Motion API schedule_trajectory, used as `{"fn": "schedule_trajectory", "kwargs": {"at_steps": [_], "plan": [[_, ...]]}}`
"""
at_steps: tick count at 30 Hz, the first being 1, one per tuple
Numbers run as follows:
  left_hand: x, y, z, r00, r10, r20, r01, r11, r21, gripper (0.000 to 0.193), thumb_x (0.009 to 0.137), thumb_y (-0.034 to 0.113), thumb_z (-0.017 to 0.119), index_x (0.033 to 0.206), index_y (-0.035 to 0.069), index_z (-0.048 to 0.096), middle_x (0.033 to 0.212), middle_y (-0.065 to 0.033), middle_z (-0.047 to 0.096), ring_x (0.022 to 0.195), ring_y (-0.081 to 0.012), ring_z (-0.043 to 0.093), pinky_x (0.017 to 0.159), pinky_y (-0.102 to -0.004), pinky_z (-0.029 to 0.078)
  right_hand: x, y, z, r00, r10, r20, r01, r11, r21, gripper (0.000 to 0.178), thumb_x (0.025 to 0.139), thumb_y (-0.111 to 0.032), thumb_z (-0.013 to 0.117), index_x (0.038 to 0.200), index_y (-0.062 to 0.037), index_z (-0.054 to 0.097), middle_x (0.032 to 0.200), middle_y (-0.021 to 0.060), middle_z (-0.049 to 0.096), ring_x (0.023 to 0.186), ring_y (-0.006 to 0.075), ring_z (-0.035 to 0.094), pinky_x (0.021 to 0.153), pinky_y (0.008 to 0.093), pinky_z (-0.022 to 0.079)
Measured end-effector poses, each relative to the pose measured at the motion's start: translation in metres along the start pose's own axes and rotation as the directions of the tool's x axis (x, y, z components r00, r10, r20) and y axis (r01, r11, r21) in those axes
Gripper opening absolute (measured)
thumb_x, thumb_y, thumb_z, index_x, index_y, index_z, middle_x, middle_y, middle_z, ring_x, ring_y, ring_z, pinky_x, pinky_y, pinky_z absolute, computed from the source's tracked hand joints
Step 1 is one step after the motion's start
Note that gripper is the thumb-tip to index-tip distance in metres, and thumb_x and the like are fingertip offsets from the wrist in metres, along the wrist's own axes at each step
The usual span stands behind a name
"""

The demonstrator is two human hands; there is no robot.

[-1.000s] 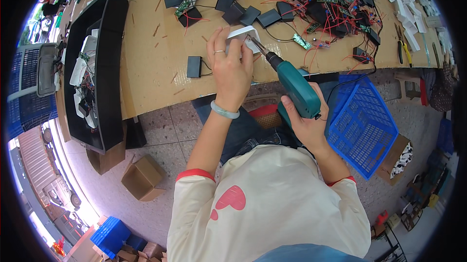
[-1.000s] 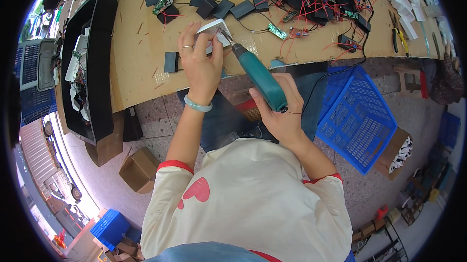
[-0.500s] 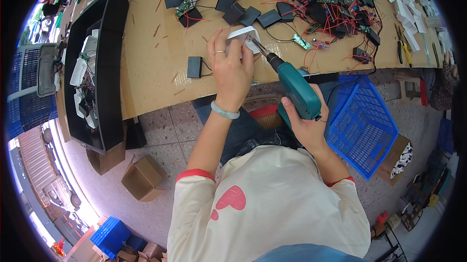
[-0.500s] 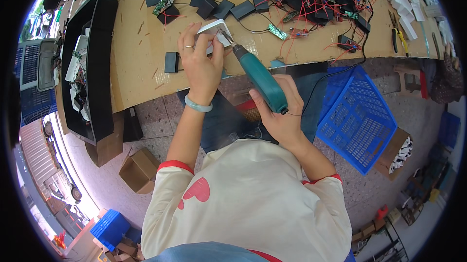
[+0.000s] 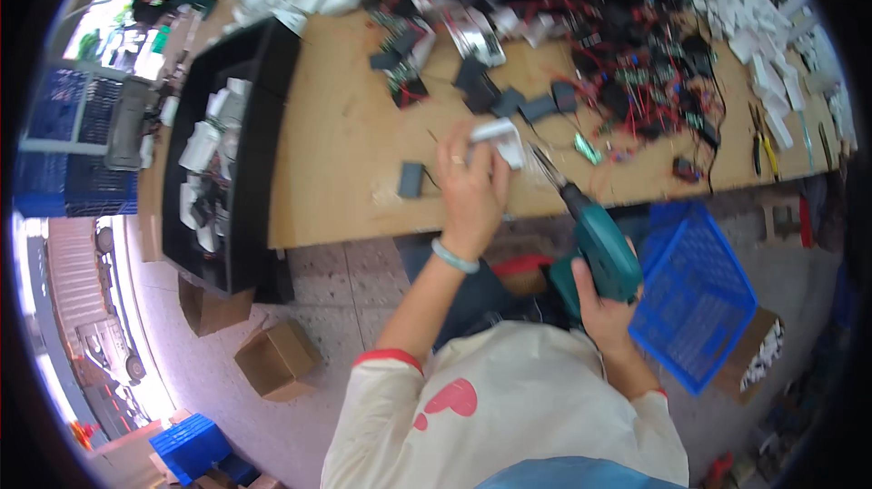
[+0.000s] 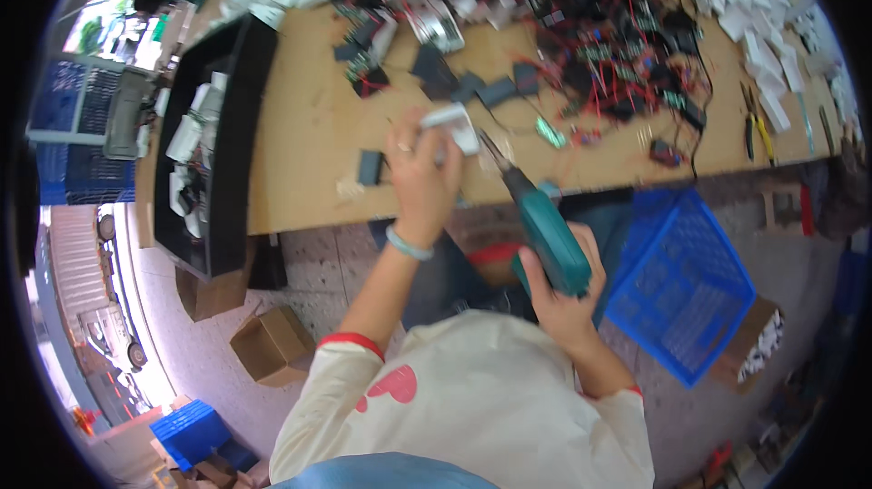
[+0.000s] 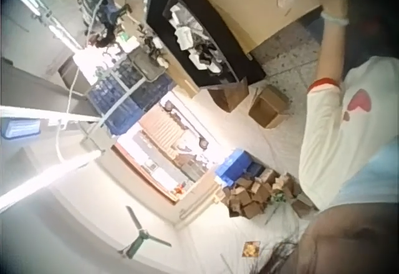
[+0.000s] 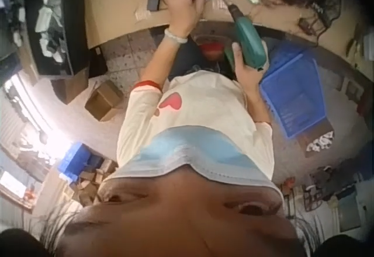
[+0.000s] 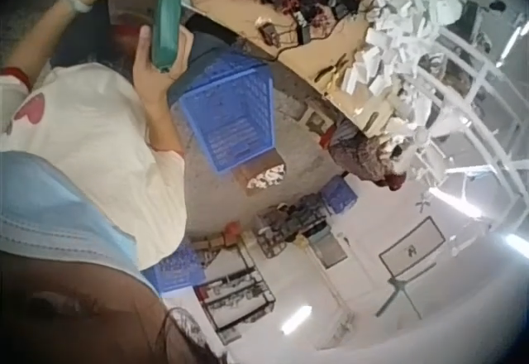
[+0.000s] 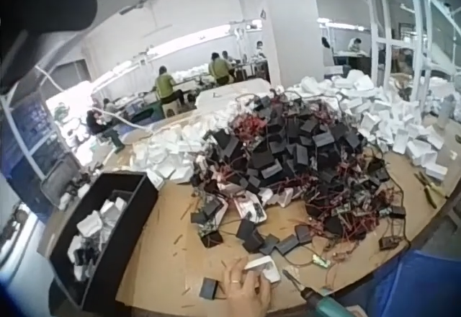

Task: Assembling small electronic modules using an electric screwdriver at a factory workbench.

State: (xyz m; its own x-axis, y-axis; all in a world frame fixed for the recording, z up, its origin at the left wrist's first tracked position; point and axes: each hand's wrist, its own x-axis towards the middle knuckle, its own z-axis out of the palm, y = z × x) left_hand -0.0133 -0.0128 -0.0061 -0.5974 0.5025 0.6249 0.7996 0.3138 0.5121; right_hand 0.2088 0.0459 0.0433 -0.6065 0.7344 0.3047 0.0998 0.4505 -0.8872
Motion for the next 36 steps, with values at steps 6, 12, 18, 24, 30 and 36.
{"fn": "schedule_trajectory", "kwargs": {"at_steps": [6, 12, 18, 24, 30, 36], "plan": [[-0.010, 0.005, 0.002, 0.998, -0.047, 0.030, 0.047, 0.999, -0.009, 0.018, 0.088, 0.002, 0.071, 0.105, -0.002, 0.070, 0.136, -0.0236, 0.060, 0.129, -0.0461, 0.054, 0.109, -0.0531, 0.046, -0.015, 0.007, -0.013, 0.963, 0.268, -0.027, -0.264, 0.960, 0.088, 0.022, 0.092, -0.002, 0.077, 0.109, 0.0045, 0.065, 0.100, 0.0083, 0.059, 0.086, 0.0173, 0.058, 0.077, 0.0299, 0.048], [-0.002, 0.001, 0.003, 0.999, -0.033, 0.016, 0.033, 0.999, 0.001, 0.012, 0.088, 0.004, 0.074, 0.097, -0.001, 0.068, 0.134, -0.0227, 0.062, 0.125, -0.0455, 0.056, 0.104, -0.0526, 0.047, -0.013, 0.014, -0.010, 0.972, 0.231, -0.037, -0.225, 0.967, 0.122, 0.021, 0.094, -0.003, 0.077, 0.109, 0.0044, 0.065, 0.100, 0.0073, 0.059, 0.087, 0.0159, 0.058, 0.077, 0.0286, 0.047], [0.003, 0.000, 0.003, 0.999, -0.035, 0.020, 0.035, 0.999, 0.009, 0.011, 0.088, 0.005, 0.074, 0.096, -0.001, 0.068, 0.133, -0.0229, 0.062, 0.124, -0.0449, 0.056, 0.106, -0.0533, 0.046, -0.007, 0.007, -0.009, 0.960, 0.280, -0.030, -0.274, 0.953, 0.128, 0.023, 0.095, -0.005, 0.078, 0.111, 0.0039, 0.064, 0.099, 0.0056, 0.059, 0.086, 0.0138, 0.057, 0.078, 0.0272, 0.047], [-0.003, 0.002, 0.001, 0.996, -0.060, 0.065, 0.059, 0.998, 0.015, 0.015, 0.090, 0.006, 0.071, 0.102, -0.002, 0.069, 0.136, -0.0220, 0.060, 0.131, -0.0430, 0.053, 0.108, -0.0530, 0.044, -0.009, 0.004, -0.013, 0.963, 0.267, -0.030, -0.261, 0.958, 0.122, 0.023, 0.095, -0.005, 0.078, 0.110, 0.0030, 0.063, 0.098, 0.0051, 0.059, 0.085, 0.0133, 0.056, 0.077, 0.0270, 0.047], [-0.006, 0.005, 0.001, 0.993, -0.069, 0.096, 0.064, 0.997, 0.051, 0.014, 0.089, 0.009, 0.072, 0.100, 0.000, 0.069, 0.135, -0.0219, 0.061, 0.131, -0.0429, 0.053, 0.107, -0.0535, 0.042, -0.013, 0.008, -0.016, 0.978, 0.201, -0.048, -0.198, 0.978, 0.066, 0.022, 0.093, -0.003, 0.079, 0.108, 0.0026, 0.065, 0.098, 0.0056, 0.060, 0.085, 0.0148, 0.057, 0.077, 0.0276, 0.047], [0.005, -0.002, -0.005, 0.994, -0.075, 0.076, 0.071, 0.996, 0.048, 0.015, 0.089, 0.010, 0.073, 0.101, 0.002, 0.069, 0.130, -0.0194, 0.063, 0.126, -0.0433, 0.055, 0.107, -0.0545, 0.042, -0.006, 0.007, -0.010, 0.975, 0.216, -0.061, -0.207, 0.970, 0.128, 0.022, 0.091, -0.003, 0.080, 0.108, 0.0033, 0.067, 0.102, 0.0082, 0.062, 0.089, 0.0179, 0.061, 0.080, 0.0289, 0.049]]}}
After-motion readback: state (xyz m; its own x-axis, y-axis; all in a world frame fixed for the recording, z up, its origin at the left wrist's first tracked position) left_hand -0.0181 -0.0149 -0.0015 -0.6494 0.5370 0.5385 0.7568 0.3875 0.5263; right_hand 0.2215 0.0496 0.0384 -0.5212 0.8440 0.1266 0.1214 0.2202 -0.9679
